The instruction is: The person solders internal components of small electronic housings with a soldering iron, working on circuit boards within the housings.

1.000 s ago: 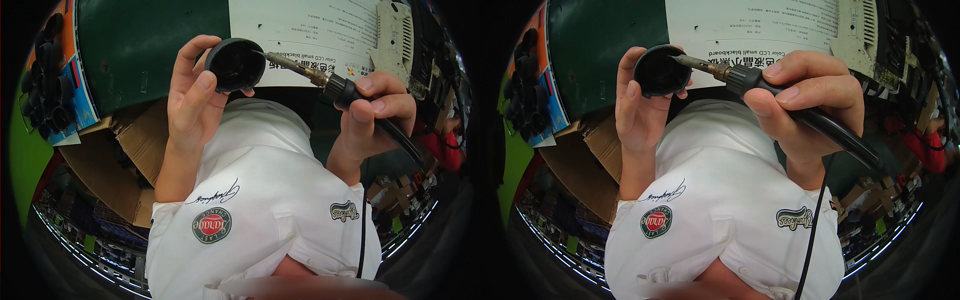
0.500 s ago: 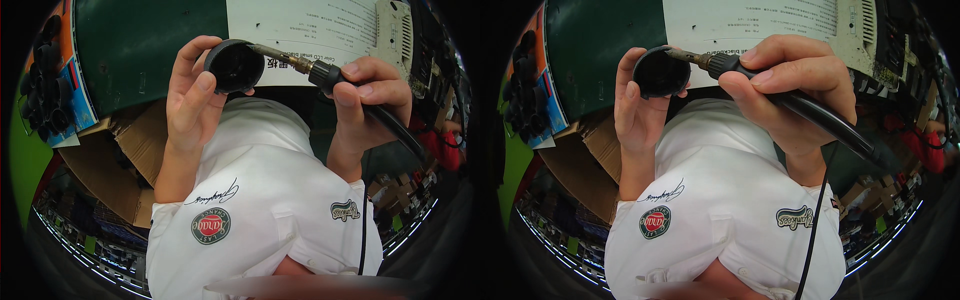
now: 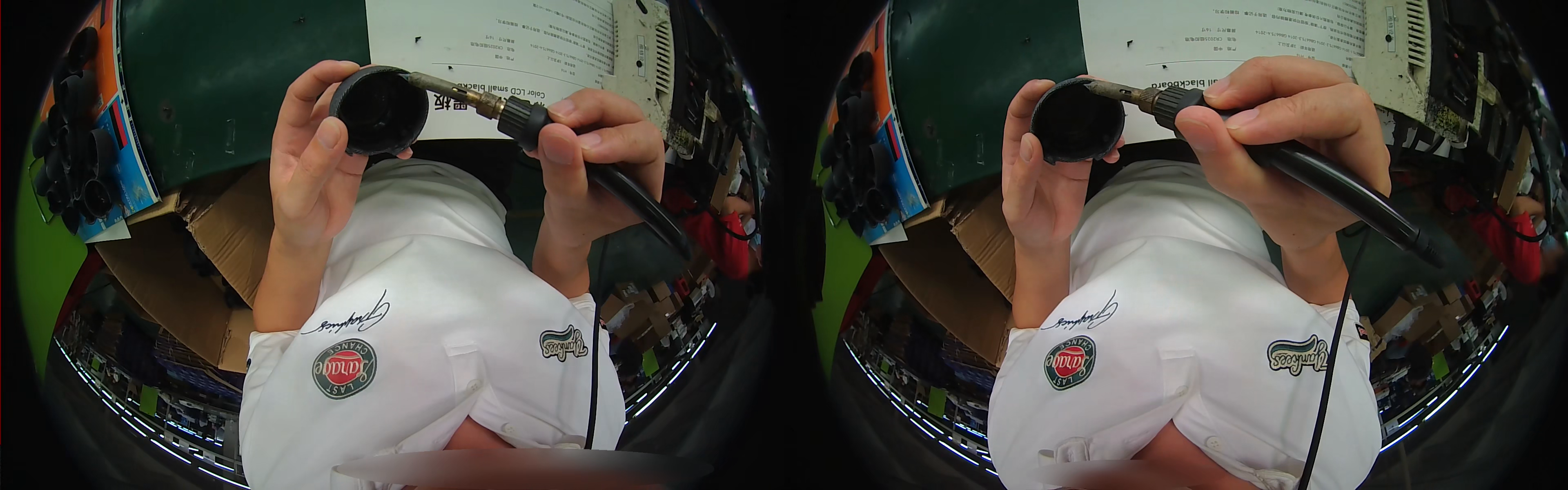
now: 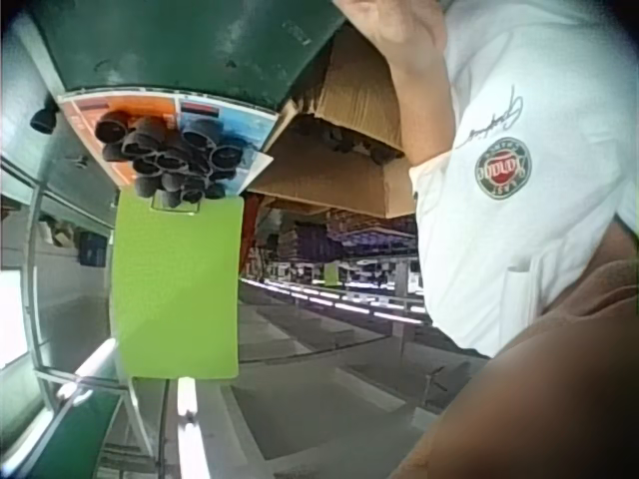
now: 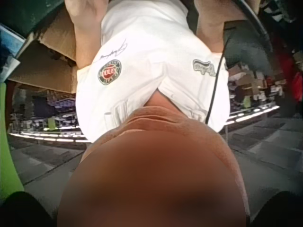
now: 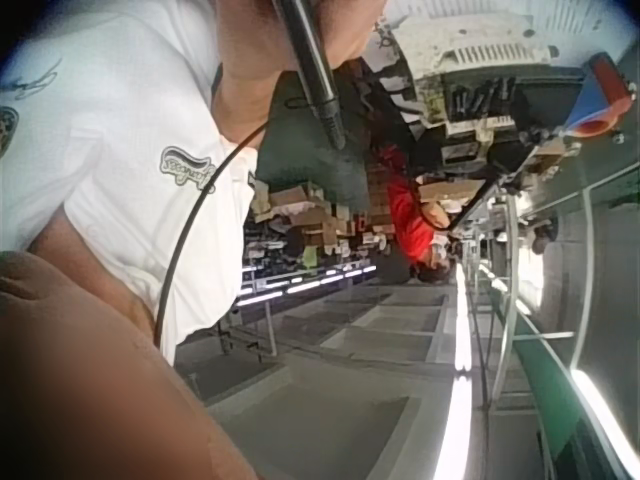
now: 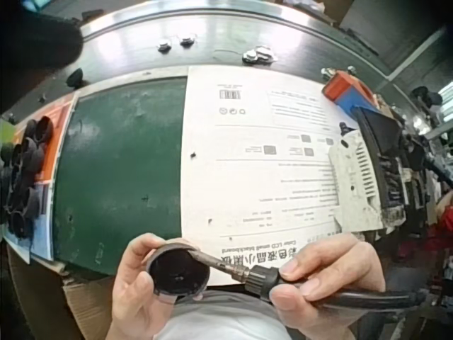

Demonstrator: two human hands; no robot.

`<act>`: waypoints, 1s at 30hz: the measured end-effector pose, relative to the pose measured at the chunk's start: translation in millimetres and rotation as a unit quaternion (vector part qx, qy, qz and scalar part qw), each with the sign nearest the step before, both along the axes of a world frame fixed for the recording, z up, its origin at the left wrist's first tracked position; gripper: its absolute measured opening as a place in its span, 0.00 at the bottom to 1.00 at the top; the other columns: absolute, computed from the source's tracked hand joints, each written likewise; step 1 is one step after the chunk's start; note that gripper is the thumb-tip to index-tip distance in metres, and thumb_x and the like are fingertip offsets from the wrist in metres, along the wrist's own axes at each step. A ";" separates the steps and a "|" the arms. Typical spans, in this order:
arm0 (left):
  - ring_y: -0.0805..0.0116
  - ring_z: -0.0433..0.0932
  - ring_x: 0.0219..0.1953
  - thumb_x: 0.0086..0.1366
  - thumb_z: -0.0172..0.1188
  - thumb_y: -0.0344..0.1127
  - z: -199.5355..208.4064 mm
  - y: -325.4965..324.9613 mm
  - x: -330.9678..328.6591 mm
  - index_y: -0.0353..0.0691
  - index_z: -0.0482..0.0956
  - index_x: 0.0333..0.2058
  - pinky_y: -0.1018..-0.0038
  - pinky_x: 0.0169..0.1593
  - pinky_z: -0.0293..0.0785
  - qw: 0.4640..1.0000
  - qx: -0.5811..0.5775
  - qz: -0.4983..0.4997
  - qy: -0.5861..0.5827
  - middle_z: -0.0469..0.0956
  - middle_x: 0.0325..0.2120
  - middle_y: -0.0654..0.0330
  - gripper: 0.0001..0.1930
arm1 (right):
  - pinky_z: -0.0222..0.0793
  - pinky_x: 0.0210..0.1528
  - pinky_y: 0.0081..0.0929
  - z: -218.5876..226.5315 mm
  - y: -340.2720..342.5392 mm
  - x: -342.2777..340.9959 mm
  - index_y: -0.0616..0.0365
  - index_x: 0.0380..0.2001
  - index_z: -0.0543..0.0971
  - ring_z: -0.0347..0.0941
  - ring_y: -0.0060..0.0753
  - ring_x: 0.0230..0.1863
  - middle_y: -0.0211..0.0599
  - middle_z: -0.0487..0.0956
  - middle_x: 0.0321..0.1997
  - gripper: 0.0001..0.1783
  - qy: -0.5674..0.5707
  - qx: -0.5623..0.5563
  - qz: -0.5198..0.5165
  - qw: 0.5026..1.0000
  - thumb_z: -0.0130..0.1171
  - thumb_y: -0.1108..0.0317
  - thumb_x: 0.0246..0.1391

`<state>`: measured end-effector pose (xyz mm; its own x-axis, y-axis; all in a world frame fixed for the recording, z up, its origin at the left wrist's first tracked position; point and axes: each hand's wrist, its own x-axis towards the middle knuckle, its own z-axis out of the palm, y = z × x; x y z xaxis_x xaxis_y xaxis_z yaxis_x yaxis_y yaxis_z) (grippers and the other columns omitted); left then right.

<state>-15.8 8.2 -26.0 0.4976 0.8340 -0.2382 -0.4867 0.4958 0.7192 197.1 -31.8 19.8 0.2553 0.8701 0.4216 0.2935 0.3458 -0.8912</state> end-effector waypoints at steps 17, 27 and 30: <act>0.55 0.76 0.48 0.66 0.53 0.36 -0.3 -2.6 1.3 0.35 0.58 0.58 0.59 0.45 0.79 0.997 -0.022 0.029 -0.069 0.70 0.51 0.48 0.25 | 0.75 0.30 0.18 -1.9 -7.9 -5.1 0.59 0.30 0.72 0.76 0.25 0.28 0.45 0.78 0.32 0.18 0.051 0.013 -0.016 0.998 0.71 0.83 0.39; 0.49 0.75 0.46 0.58 0.62 0.45 -1.3 5.6 -5.4 0.30 0.46 0.64 0.64 0.44 0.75 0.998 0.061 -0.005 0.016 0.63 0.56 0.41 0.44 | 0.74 0.21 0.17 2.4 -24.5 17.1 0.57 0.32 0.67 0.75 0.26 0.24 0.45 0.72 0.37 0.18 0.160 -0.059 -0.030 0.985 0.66 0.62 0.51; 0.48 0.74 0.47 0.59 0.61 0.45 -1.7 8.0 -4.8 0.37 0.49 0.64 0.65 0.44 0.75 0.996 0.085 -0.025 0.013 0.61 0.57 0.40 0.41 | 0.75 0.22 0.17 4.1 -26.7 17.0 0.56 0.32 0.66 0.75 0.26 0.26 0.44 0.72 0.37 0.19 0.162 -0.031 -0.021 0.986 0.67 0.61 0.51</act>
<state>-20.6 16.3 -27.7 0.5350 0.8378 -0.1086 -0.4449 0.3887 0.8069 214.1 -58.5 23.9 0.4043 0.8777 0.2573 0.0024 0.2803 -0.9599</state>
